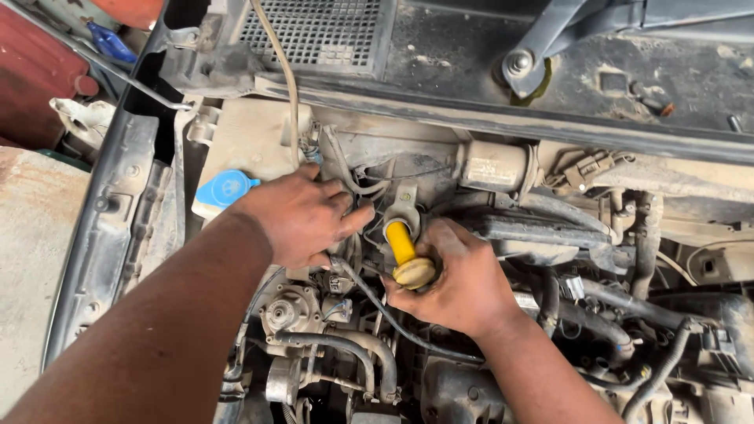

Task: The person works in the open engine bay of a car, manipulating wiring and hoses near the engine with both hands and reaching around different components. They then unscrew the yellow oil filler cap by hand and lift it out of the filler neck.

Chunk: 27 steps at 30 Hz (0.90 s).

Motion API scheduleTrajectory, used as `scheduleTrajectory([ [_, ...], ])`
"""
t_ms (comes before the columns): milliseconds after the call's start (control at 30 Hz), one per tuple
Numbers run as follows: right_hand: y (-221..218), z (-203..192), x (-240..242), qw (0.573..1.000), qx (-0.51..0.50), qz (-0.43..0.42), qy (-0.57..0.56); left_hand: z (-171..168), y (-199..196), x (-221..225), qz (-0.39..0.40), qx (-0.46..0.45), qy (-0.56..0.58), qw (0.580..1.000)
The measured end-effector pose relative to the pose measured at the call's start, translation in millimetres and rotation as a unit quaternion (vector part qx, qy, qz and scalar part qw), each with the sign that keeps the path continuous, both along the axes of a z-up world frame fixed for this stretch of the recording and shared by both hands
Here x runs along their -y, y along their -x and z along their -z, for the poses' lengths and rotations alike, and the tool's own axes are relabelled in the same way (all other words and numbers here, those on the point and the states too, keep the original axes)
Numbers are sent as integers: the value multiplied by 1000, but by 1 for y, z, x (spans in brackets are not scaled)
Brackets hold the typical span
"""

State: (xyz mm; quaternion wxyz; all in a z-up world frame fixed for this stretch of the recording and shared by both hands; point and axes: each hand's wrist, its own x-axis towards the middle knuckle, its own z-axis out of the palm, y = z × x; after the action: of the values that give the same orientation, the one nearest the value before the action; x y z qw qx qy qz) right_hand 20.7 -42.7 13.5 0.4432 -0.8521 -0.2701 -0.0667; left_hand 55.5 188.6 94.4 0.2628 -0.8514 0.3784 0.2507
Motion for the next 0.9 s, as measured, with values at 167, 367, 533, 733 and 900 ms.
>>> scheduleTrajectory([
  [167, -3, -5, -1, 999, -53, -4, -9, 6, -4, -4, 5, 0, 12, 1000],
  [367, -3, -6, -2, 992, -125, -4, 3, 1, 0, -4, 18, 1, 10, 1000],
  [533, -5, 3, -2, 998, -68, 2, 16, -11, 3, 0, 2, 23, 58, 998],
  [733, -6, -4, -3, 981, -159, 35, 110, -11, 0, 1, -16, 9, 51, 999],
  [900, -6, -4, -4, 977, -189, 17, 94, -13, 5, -1, -89, 19, 85, 992],
])
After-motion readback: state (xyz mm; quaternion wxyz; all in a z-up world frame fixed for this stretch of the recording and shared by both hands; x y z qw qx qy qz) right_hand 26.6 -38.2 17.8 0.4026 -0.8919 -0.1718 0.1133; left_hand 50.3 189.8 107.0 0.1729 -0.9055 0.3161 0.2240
